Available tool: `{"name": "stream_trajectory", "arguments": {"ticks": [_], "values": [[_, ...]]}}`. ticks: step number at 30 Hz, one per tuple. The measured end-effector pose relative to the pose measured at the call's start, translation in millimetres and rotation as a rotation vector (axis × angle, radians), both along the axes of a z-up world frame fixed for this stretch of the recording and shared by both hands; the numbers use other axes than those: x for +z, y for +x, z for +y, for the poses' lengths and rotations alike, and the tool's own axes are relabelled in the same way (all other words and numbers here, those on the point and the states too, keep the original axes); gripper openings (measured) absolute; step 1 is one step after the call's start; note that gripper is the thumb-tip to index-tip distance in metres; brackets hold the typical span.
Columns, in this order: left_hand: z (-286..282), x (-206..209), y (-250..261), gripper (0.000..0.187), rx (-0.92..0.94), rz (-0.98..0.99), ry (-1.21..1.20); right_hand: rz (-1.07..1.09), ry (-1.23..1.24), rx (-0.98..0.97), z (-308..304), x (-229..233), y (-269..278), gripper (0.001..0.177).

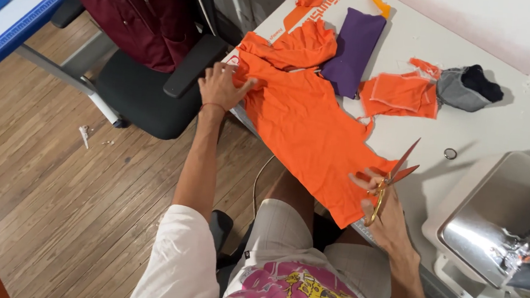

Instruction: The person cuts an orange garment into smaller rectangular pieces using gold-handled scissors on a white table. They then fold the pieces and place one under the presser foot of a sewing machine.

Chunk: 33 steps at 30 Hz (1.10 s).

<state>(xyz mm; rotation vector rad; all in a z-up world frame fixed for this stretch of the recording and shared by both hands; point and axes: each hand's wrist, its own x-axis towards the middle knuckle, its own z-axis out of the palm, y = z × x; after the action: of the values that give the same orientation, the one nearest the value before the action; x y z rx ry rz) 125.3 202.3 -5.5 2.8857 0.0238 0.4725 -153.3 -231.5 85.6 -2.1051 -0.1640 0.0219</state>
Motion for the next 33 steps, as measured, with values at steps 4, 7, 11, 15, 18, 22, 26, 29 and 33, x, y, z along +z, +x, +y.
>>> {"name": "stream_trajectory", "arguments": {"ticks": [4,7,11,15,18,22,26,29,33], "values": [[-17,-2,-11,0.082,-0.029,-0.068,0.014,-0.010,-0.011,-0.063,-3,-23,0,0.072],[-69,-15,-27,0.069,-0.153,-0.586,0.106,-0.102,0.123,-0.084,-13,-52,5,0.067],[-191,17,-150,0.052,-1.197,-0.700,-0.404,-0.109,0.184,-0.171,-15,-53,12,0.066],[-238,-1,-232,0.076,-1.425,-0.461,-0.027,-0.096,0.300,-0.198,-20,-46,18,0.060],[-252,-2,-217,0.044,-1.245,-0.707,-0.102,-0.074,0.374,-0.214,-17,-36,19,0.052],[-247,3,-213,0.050,-1.316,-0.717,-0.158,-0.082,0.390,-0.185,-18,-38,15,0.060],[-245,-2,-214,0.050,-1.261,-0.588,-0.320,-0.085,0.351,-0.195,-4,-18,10,0.059],[-250,-30,-220,0.042,-1.106,-0.300,-0.630,-0.073,0.238,-0.165,-16,-39,9,0.062],[-236,-14,-230,0.024,-0.721,0.224,-1.200,-0.056,0.211,-0.275,-18,-17,8,0.086]]}}
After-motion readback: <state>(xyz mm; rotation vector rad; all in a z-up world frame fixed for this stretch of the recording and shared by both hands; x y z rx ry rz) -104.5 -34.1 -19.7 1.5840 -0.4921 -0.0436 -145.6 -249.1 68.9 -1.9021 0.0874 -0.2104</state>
